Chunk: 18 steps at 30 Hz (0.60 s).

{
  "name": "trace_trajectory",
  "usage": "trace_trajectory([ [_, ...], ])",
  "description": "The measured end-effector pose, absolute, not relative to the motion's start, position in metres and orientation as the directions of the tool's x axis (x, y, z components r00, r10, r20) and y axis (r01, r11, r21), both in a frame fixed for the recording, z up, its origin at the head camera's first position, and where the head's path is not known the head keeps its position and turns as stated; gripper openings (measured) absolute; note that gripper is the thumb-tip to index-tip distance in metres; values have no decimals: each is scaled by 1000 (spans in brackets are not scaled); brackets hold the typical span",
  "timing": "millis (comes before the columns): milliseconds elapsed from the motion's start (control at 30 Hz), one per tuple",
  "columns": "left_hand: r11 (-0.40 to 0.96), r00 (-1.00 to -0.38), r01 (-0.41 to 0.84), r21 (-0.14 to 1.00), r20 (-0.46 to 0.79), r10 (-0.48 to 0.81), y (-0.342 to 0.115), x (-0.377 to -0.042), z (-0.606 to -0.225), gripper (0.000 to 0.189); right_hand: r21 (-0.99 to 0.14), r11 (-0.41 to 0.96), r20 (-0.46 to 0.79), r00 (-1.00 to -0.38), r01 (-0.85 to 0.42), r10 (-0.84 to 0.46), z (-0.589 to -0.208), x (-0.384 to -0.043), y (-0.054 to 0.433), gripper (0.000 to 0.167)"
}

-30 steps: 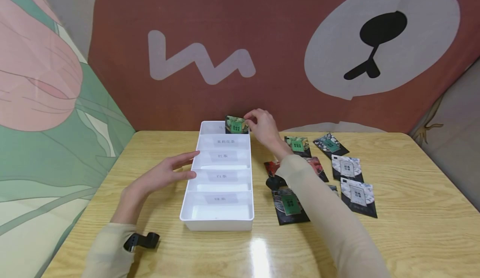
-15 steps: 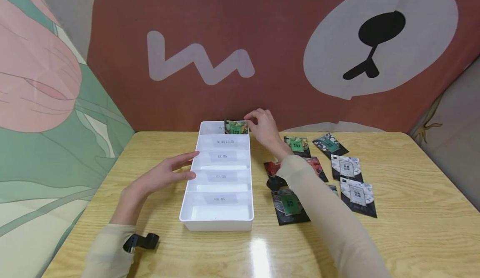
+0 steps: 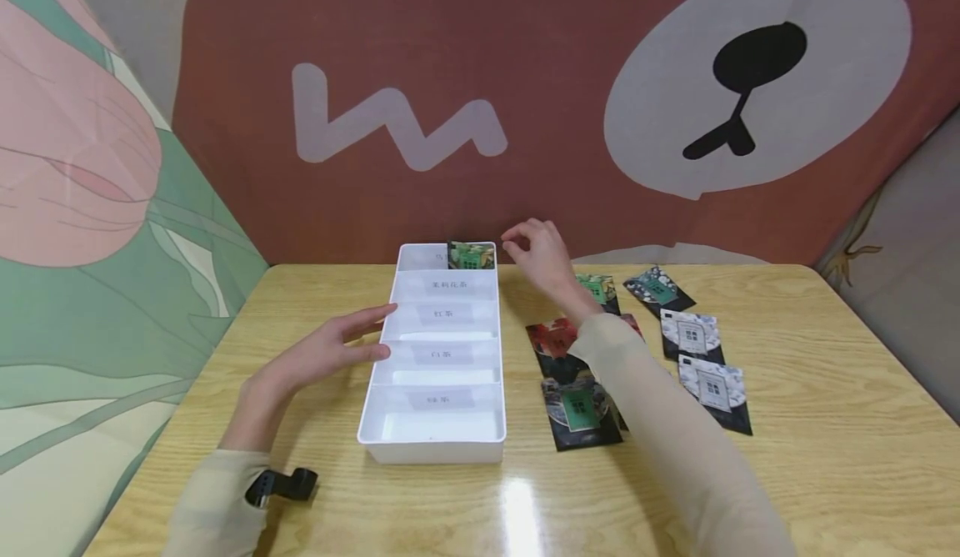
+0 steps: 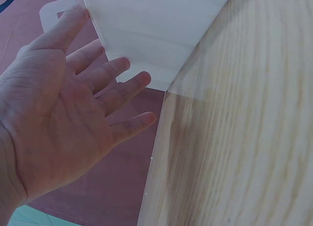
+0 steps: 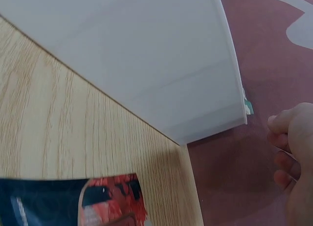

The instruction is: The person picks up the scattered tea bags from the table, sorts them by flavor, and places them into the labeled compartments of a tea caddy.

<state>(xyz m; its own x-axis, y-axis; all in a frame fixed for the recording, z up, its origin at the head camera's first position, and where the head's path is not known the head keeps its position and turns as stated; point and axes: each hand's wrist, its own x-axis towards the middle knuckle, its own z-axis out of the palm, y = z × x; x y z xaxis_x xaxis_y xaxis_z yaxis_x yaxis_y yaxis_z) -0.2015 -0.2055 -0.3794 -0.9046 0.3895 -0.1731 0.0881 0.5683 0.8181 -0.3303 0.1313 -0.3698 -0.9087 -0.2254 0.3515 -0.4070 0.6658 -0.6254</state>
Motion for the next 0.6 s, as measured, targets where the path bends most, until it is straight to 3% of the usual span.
trace_trajectory([
  [600,568,-907,86,818,-172,385,-205,-202,-381,78,-584,705,341,-910,-403,-237,-381,-330,169,25],
])
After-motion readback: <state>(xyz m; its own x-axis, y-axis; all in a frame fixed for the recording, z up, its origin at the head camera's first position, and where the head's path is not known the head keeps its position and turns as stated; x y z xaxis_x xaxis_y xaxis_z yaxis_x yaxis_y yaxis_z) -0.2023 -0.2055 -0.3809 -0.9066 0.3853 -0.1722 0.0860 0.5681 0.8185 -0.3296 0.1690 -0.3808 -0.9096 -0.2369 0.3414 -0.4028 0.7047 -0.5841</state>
